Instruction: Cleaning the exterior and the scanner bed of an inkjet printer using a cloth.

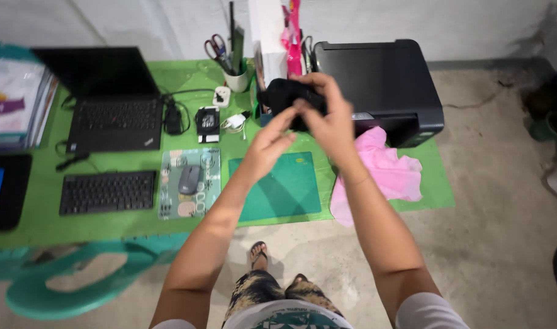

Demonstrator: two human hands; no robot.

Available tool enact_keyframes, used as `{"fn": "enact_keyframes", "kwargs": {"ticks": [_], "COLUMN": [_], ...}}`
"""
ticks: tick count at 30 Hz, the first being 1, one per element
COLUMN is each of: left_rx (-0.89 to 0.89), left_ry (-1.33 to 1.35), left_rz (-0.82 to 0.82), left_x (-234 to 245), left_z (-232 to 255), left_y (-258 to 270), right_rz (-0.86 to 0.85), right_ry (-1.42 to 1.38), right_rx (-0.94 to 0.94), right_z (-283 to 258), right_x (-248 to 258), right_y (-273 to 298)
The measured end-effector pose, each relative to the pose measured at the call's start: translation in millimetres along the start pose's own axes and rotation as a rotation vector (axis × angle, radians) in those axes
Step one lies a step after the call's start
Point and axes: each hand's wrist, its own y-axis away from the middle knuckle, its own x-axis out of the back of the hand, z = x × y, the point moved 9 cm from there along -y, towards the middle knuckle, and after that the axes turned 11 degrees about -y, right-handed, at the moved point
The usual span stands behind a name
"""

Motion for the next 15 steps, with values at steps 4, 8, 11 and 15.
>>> {"fn": "enact_keyframes", "kwargs": {"ticks": [4, 8, 11, 15], "left_rx": [-0.13, 0.325, 0.361, 0.42], "left_ry": [-0.193, -0.147, -0.175, -0.295], "left_rz": [0.152, 0.732, 0.843, 0.825], "left_x": [29, 89, 99, 103], "left_z": [7, -114, -182, -218], "left_y": [50, 167, 246, 322], "right_rz": [0.165, 0.476, -0.688, -1.341], "right_ry": [0.149, 0.313, 0.787, -0.375], "right_rx": [0.263, 0.215, -0.329, -0.609], "right_z": [-15, 200, 305, 231], "right_x": [57, 69, -56, -175], "right_y": [11, 94, 179, 344]}}
